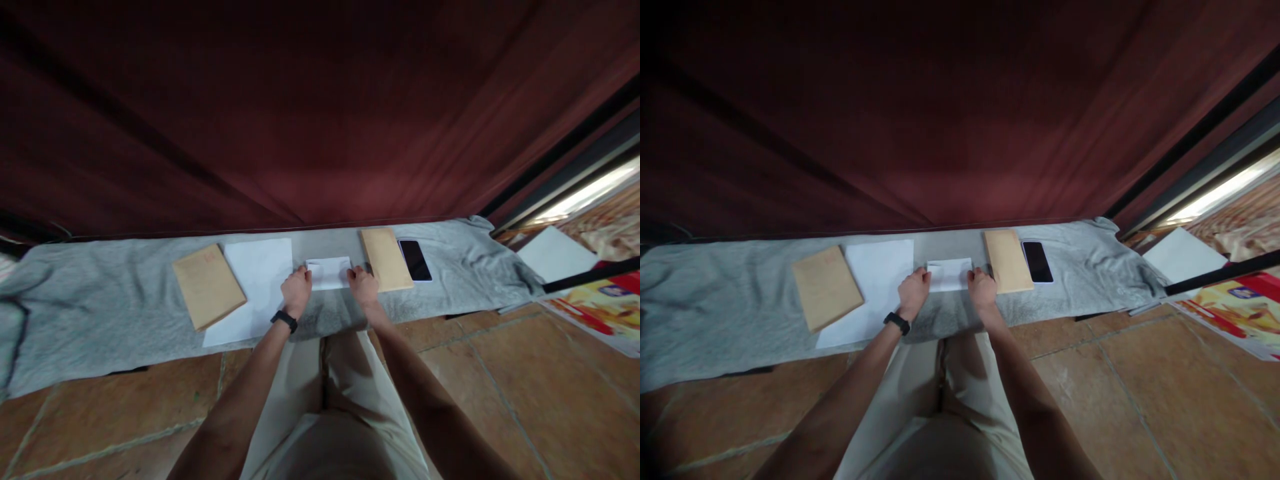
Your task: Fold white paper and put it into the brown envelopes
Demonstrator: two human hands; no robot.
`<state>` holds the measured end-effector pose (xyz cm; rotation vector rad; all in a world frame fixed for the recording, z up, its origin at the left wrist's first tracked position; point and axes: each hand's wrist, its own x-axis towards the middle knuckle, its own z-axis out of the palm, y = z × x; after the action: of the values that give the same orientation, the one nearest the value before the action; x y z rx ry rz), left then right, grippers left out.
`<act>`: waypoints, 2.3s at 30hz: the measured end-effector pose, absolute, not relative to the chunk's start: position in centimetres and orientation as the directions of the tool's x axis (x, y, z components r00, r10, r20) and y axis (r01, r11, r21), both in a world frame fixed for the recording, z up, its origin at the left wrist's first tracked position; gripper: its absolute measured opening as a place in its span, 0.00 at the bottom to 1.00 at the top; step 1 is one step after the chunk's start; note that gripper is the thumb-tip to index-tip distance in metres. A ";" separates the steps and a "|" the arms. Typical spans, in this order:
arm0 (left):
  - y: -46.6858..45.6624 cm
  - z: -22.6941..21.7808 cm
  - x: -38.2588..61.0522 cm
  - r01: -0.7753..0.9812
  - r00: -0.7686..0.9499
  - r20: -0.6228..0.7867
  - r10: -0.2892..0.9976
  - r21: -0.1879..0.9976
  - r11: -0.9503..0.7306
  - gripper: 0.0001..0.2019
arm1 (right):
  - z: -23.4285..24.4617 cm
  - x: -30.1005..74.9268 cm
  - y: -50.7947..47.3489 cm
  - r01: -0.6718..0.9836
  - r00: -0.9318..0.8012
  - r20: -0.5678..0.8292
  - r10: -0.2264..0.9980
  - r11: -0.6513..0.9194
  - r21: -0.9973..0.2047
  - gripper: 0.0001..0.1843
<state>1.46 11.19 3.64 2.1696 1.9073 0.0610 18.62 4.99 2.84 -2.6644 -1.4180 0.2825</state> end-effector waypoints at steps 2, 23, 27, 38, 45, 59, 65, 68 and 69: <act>11.5 3.6 1.5 0.970 0.143 -0.137 0.980 0.214 -0.112 0.18 | 2.8 18.7 5.2 0.814 0.546 -0.095 0.832 -0.554 -0.175 0.21; 12.6 2.7 2.1 0.975 0.155 -0.058 0.986 0.173 -0.143 0.20 | 1.7 18.9 6.6 0.851 0.513 0.004 0.858 -0.508 -0.137 0.21; 12.3 3.1 2.4 0.976 0.156 -0.068 0.985 0.167 -0.142 0.20 | 1.8 18.6 6.1 0.863 0.494 0.086 0.865 -0.476 -0.171 0.19; 12.4 3.3 2.6 0.974 0.146 -0.095 0.985 0.185 -0.127 0.20 | -1.4 16.2 3.9 0.943 0.170 0.236 0.957 -0.088 -0.321 0.24; 10.4 3.3 2.7 0.938 0.225 0.070 0.972 0.256 -0.235 0.20 | -1.9 15.8 3.9 0.944 0.178 0.231 0.957 -0.100 -0.316 0.27; 6.0 -0.8 3.7 0.801 0.536 0.104 0.838 0.250 -0.544 0.29 | -0.9 16.1 5.2 0.828 0.220 0.257 0.941 -0.041 -0.559 0.25; 5.8 -0.9 4.1 0.819 0.527 0.058 0.848 0.232 -0.525 0.31 | -1.1 14.8 6.5 0.796 0.046 0.258 0.965 0.121 -0.593 0.25; 5.9 -1.1 4.3 0.845 0.481 0.049 0.876 0.240 -0.477 0.31 | -1.5 15.3 6.2 0.874 0.005 0.232 0.973 0.108 -0.474 0.25; 6.0 -1.1 4.4 0.856 0.460 0.049 0.887 0.241 -0.457 0.31 | -1.6 15.5 6.0 0.899 0.004 0.222 0.975 0.093 -0.427 0.25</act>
<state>4.36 5.99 -1.10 2.5241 1.5245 0.2490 15.53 5.99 -1.60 -1.8343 -1.9234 0.2208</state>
